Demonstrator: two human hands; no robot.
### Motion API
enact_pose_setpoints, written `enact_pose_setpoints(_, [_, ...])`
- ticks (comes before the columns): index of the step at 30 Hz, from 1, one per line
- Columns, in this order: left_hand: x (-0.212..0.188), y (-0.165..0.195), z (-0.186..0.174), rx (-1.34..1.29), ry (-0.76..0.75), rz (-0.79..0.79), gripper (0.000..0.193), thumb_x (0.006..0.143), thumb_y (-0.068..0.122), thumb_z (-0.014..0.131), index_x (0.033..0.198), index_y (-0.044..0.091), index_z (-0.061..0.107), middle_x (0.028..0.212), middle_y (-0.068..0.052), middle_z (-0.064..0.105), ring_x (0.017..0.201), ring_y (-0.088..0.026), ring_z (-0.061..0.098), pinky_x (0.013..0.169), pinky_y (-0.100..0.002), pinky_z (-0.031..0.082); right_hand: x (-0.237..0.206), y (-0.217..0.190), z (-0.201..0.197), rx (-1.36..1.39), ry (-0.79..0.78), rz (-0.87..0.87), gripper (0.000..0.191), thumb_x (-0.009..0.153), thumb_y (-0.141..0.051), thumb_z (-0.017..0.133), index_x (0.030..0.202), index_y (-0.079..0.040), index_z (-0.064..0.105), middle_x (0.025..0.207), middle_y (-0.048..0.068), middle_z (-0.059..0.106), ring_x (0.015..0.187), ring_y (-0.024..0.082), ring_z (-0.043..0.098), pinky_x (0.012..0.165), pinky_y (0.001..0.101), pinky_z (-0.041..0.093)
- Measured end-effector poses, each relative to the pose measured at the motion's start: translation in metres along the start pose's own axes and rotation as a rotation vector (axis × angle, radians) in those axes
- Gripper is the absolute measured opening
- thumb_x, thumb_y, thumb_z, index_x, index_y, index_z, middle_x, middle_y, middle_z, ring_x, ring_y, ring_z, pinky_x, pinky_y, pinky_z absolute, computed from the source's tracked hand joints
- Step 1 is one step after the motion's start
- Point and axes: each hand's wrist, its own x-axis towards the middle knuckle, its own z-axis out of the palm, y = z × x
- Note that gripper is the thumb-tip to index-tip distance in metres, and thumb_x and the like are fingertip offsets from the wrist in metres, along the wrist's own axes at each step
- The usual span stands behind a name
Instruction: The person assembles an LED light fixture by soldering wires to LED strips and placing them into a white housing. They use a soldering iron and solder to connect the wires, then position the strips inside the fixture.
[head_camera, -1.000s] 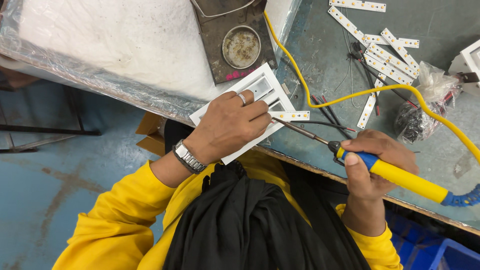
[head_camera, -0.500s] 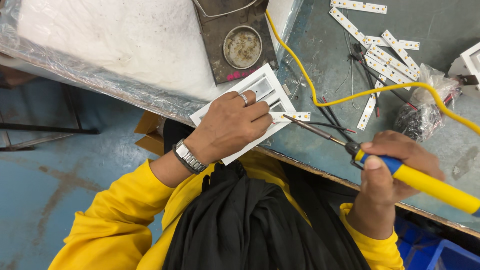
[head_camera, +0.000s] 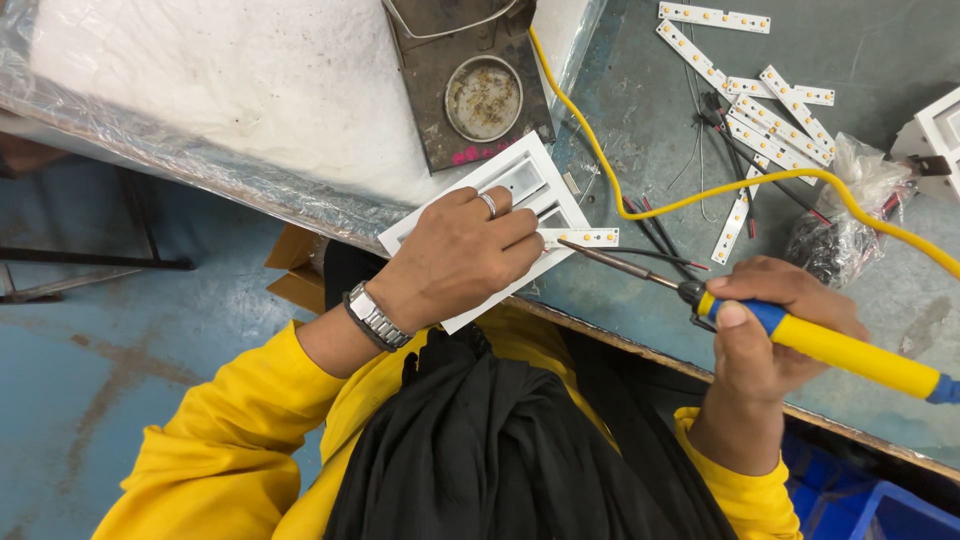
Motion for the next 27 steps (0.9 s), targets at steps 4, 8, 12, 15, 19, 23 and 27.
enact_pose_setpoints(4, [0.002, 0.0, 0.0, 0.011, -0.033, 0.002, 0.003, 0.088, 0.017, 0.066, 0.085, 0.015, 0.065, 0.085, 0.002, 0.056, 0.086, -0.018, 0.059, 0.071, -0.034, 0.047, 0.005, 0.007, -0.002, -0.025, 0.077, -0.001, 0.026, 0.092, -0.019, 0.073, 0.096, 0.006, 0.068, 0.078, 0.012, 0.064, 0.065, 0.015, 0.058, 0.062, 0.0233, 0.044])
enact_pose_setpoints(8, [0.005, 0.001, -0.001, -0.023, -0.018, -0.013, 0.002, 0.085, 0.017, 0.065, 0.085, 0.015, 0.066, 0.084, 0.002, 0.057, 0.086, -0.019, 0.059, 0.071, -0.034, 0.047, 0.017, 0.023, -0.011, -0.199, 0.17, -0.035, 0.024, 0.097, -0.017, 0.073, 0.096, 0.006, 0.07, 0.081, 0.01, 0.067, 0.068, 0.012, 0.059, 0.066, 0.022, 0.043])
enact_pose_setpoints(12, [0.005, 0.001, -0.002, -0.018, -0.021, -0.015, 0.002, 0.085, 0.017, 0.065, 0.086, 0.016, 0.067, 0.085, 0.002, 0.057, 0.088, -0.019, 0.059, 0.071, -0.034, 0.047, 0.028, 0.034, -0.017, -0.354, 0.112, -0.072, 0.021, 0.105, -0.015, 0.073, 0.101, 0.005, 0.072, 0.088, 0.009, 0.07, 0.077, 0.012, 0.064, 0.073, 0.023, 0.049])
enact_pose_setpoints(15, [0.004, 0.001, -0.001, -0.036, -0.021, -0.022, 0.003, 0.085, 0.017, 0.065, 0.086, 0.016, 0.067, 0.086, 0.001, 0.057, 0.089, -0.019, 0.06, 0.072, -0.034, 0.048, 0.034, 0.038, -0.012, -0.289, 0.046, -0.035, 0.016, 0.101, -0.012, 0.072, 0.099, 0.004, 0.071, 0.089, 0.009, 0.07, 0.076, 0.012, 0.063, 0.071, 0.0222, 0.048])
enact_pose_setpoints(19, [0.005, 0.001, -0.001, -0.045, -0.025, -0.027, 0.003, 0.085, 0.018, 0.066, 0.086, 0.015, 0.067, 0.086, 0.001, 0.058, 0.089, -0.019, 0.06, 0.071, -0.034, 0.048, 0.043, 0.038, 0.0, -0.325, -0.016, 0.024, 0.011, 0.098, -0.008, 0.071, 0.102, 0.002, 0.072, 0.086, 0.008, 0.07, 0.074, 0.011, 0.063, 0.069, 0.0228, 0.049])
enact_pose_setpoints(23, [0.006, 0.001, -0.001, -0.057, -0.021, -0.033, 0.004, 0.085, 0.018, 0.066, 0.086, 0.015, 0.068, 0.085, 0.002, 0.058, 0.087, -0.019, 0.06, 0.07, -0.034, 0.049, 0.054, 0.037, 0.007, -0.386, -0.08, -0.007, 0.011, 0.099, -0.008, 0.07, 0.106, 0.001, 0.073, 0.09, 0.008, 0.072, 0.08, 0.012, 0.068, 0.076, 0.0235, 0.053])
enact_pose_setpoints(27, [0.006, 0.0, 0.0, -0.053, -0.017, -0.026, 0.003, 0.085, 0.017, 0.067, 0.086, 0.015, 0.068, 0.085, 0.002, 0.058, 0.087, -0.018, 0.06, 0.07, -0.034, 0.049, 0.061, 0.039, 0.012, -0.407, -0.079, 0.016, 0.009, 0.097, -0.005, 0.07, 0.103, 0.001, 0.073, 0.096, 0.009, 0.073, 0.079, 0.013, 0.066, 0.074, 0.0238, 0.051])
